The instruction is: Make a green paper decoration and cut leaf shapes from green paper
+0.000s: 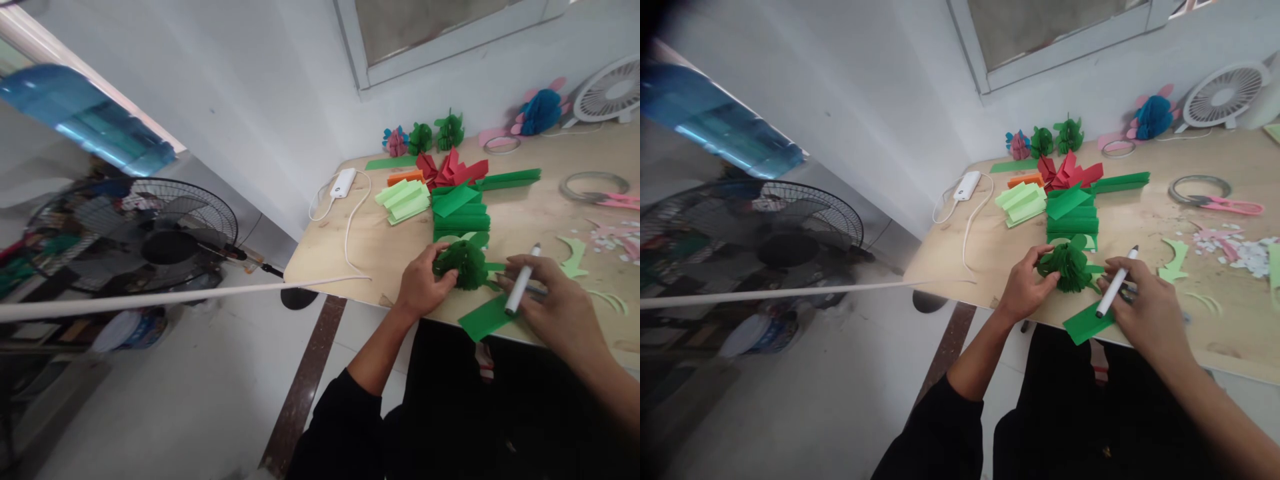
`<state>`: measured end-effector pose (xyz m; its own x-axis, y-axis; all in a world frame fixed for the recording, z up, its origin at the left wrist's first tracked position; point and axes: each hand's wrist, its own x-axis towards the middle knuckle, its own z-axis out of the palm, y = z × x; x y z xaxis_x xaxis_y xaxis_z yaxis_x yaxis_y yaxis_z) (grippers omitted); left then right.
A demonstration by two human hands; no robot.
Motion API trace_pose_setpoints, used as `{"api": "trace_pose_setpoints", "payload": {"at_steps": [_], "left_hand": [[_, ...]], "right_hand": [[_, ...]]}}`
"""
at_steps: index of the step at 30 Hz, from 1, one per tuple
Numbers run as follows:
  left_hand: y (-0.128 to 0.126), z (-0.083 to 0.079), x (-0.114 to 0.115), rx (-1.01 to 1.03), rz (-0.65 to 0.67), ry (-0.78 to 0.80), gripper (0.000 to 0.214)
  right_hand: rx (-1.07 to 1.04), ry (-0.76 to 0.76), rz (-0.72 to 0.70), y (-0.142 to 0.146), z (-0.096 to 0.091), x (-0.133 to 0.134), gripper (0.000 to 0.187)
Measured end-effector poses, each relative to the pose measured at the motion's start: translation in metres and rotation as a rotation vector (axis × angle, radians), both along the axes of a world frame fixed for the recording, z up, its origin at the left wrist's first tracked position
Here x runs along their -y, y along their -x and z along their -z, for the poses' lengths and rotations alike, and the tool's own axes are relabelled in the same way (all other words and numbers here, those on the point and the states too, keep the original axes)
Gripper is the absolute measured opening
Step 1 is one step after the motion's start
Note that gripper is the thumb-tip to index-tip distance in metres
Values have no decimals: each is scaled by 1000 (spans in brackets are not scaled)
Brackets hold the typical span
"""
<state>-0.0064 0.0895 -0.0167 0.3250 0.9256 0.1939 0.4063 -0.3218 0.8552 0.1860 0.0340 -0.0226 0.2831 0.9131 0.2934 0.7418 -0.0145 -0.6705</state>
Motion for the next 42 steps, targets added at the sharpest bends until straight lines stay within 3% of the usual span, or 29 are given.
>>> {"api": "trace_pose_setpoints", "payload": {"at_steps": [20, 31, 42], "left_hand": [[-3, -1, 1, 1, 17, 4, 43], [-5, -3, 1, -19, 10, -15, 44], [-6, -2, 1, -17, 24, -11, 47]], "right_hand": [[-78, -61, 46, 14, 3, -14, 30], [-88, -39, 50, 4, -6, -6, 40], [-75, -6, 12, 11, -11, -27, 51]]}}
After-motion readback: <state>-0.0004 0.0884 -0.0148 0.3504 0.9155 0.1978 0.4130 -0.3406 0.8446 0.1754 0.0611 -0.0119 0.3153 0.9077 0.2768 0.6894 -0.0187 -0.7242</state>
